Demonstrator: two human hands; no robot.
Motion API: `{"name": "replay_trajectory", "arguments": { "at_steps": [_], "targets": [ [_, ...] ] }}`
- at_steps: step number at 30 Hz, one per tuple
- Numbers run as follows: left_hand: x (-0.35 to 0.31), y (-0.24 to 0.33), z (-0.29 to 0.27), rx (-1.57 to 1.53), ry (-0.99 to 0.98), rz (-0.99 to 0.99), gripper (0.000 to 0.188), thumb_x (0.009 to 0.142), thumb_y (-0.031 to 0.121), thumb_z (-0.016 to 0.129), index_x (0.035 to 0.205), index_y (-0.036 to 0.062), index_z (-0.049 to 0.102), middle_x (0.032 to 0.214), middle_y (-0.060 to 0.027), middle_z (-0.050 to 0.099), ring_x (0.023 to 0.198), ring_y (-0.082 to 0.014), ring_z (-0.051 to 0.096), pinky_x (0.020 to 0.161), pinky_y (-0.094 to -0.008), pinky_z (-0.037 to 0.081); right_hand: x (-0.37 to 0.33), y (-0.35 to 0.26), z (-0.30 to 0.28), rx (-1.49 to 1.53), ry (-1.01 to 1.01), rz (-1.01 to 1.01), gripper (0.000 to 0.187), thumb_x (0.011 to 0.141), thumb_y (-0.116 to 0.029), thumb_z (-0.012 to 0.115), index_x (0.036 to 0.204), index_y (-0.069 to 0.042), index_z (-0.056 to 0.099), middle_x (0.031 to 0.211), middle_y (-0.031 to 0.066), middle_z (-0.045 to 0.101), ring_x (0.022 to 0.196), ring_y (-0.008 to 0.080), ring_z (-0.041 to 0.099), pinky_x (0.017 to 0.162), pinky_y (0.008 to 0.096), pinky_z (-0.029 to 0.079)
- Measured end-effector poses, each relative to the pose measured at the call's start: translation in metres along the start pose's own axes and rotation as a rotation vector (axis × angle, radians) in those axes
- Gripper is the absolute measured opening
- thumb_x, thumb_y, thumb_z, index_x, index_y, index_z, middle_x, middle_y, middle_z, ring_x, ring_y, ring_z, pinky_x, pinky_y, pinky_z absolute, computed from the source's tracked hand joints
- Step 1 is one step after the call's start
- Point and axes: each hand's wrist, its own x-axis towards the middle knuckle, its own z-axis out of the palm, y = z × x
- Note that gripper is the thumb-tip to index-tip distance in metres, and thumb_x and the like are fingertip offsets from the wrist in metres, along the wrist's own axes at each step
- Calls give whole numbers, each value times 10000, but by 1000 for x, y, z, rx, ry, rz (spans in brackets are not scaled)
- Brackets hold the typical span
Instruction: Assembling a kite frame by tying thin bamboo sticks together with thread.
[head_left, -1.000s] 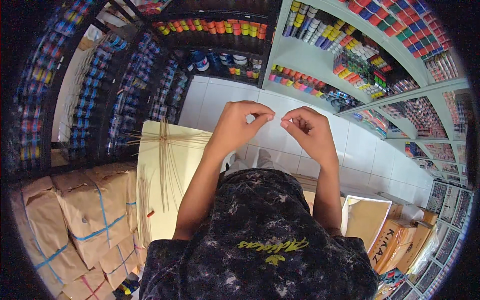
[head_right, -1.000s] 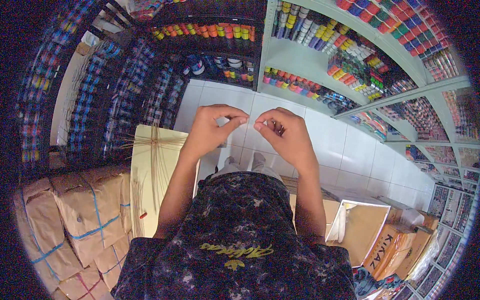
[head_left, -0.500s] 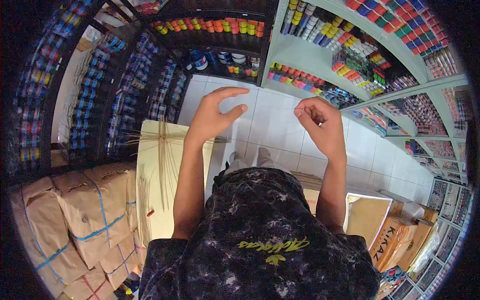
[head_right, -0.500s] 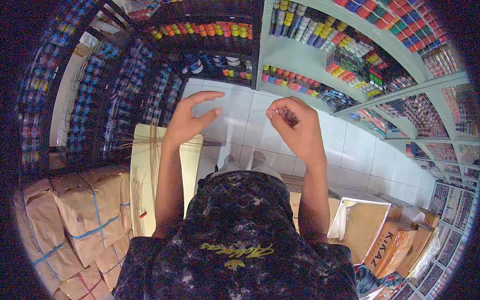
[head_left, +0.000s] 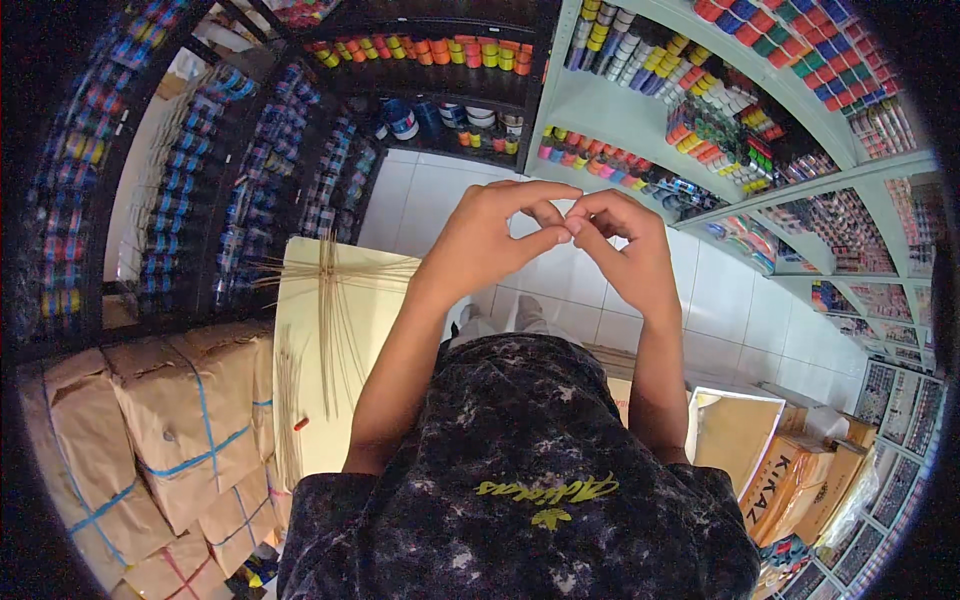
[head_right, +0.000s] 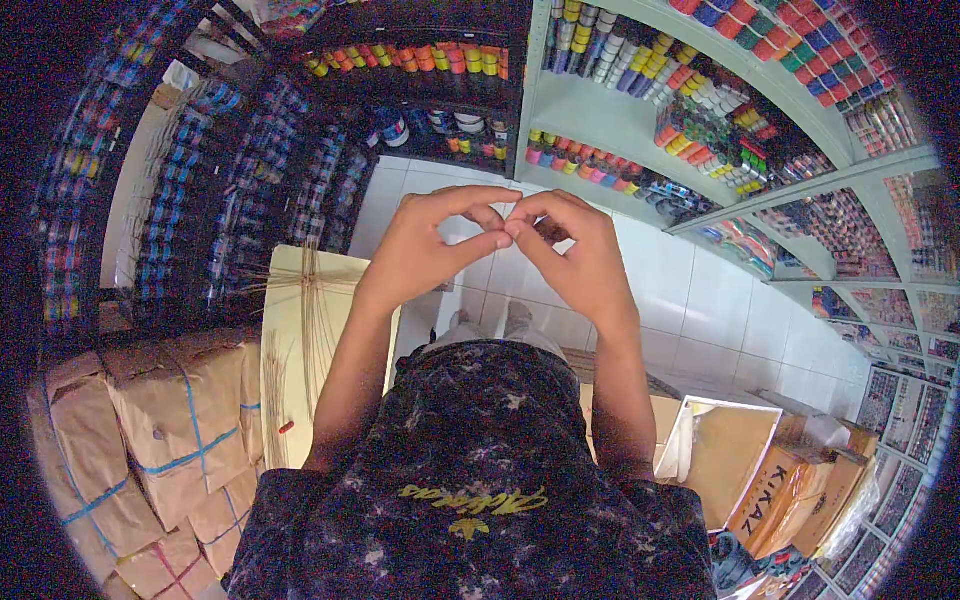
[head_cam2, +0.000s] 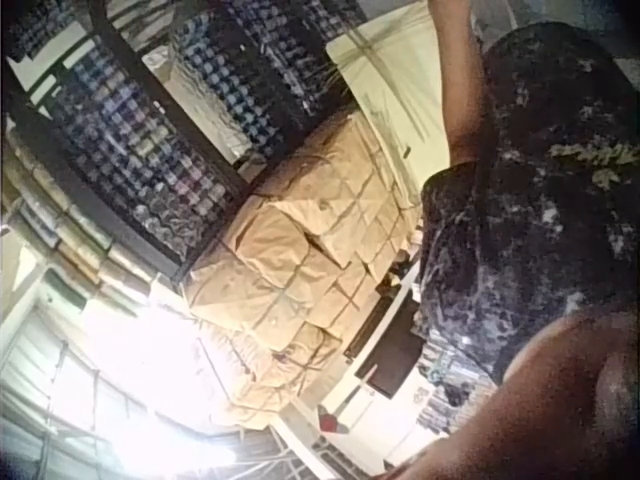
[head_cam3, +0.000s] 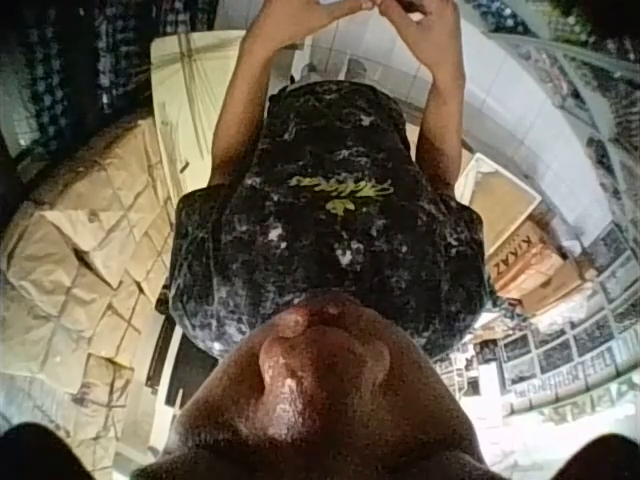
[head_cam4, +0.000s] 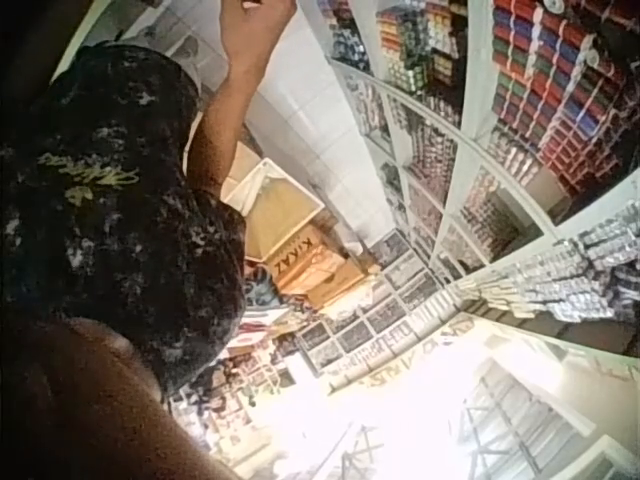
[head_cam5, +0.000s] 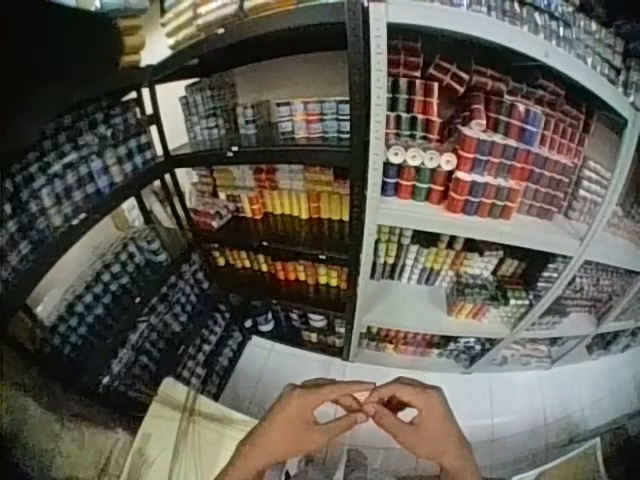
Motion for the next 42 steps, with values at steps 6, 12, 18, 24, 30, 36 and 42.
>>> {"name": "replay_trajectory", "arguments": {
  "at_steps": [6, 12, 18, 24, 30, 36, 42],
  "targets": [
    [5, -5, 0, 158, 53, 116, 211, 835, 93, 758, 1045, 77, 749, 865, -75, 759, 814, -230, 714, 875, -370, 524, 0, -10, -5, -60, 2, 67, 134, 894, -74, 724, 1011, -14, 699, 915, 57, 686, 723, 94, 621, 607, 237, 476],
    [8, -9, -1, 308, 85, 209, 87, 840, 118, 741, 916, 84, 764, 819, -71, 749, 756, -263, 710, 957, -399, 513, 0, -4, -3, -77, 18, 48, 128, 884, -80, 740, 986, -15, 699, 892, 55, 685, 712, 93, 609, 612, 244, 467],
    [8, -5, -1, 370, 91, 184, 77, 834, 144, 747, 892, 94, 758, 790, -59, 742, 748, -244, 715, 1004, -416, 489, 5, 0, -3, -130, 38, -100, 125, 876, -70, 742, 975, -10, 694, 926, 84, 702, 822, 160, 657, 756, 291, 513],
    [9, -6, -3, 378, 76, 209, 79, 829, 140, 742, 893, 95, 749, 802, -57, 740, 773, -243, 713, 990, -421, 482, 7, 1, 3, -42, 22, -87, 147, 900, -61, 715, 1021, 11, 671, 978, 90, 712, 909, 174, 681, 848, 298, 524],
    [10, -1, -5, 375, 59, 213, 69, 824, 133, 743, 879, 92, 750, 799, -55, 741, 766, -237, 712, 982, -415, 480, 4, 8, 3, 194, -65, 72, 114, 947, -63, 676, 1014, 26, 652, 960, 60, 702, 911, 131, 671, 856, 293, 532],
    [9, -2, -5, 383, 48, 212, 59, 822, 128, 743, 866, 89, 753, 794, -56, 742, 759, -227, 713, 983, -412, 478, 1, 15, 0, 275, -110, 141, 79, 963, -65, 659, 964, 10, 635, 889, 32, 672, 811, 97, 649, 769, 266, 530],
    [7, -1, -6, 378, 65, 210, 67, 818, 123, 742, 872, 85, 754, 796, -64, 742, 762, -230, 715, 985, -416, 476, 0, 10, 7, 327, -32, 223, 65, 962, -69, 659, 958, -7, 637, 825, -19, 634, 712, 34, 555, 642, 203, 453]
  ]
}}
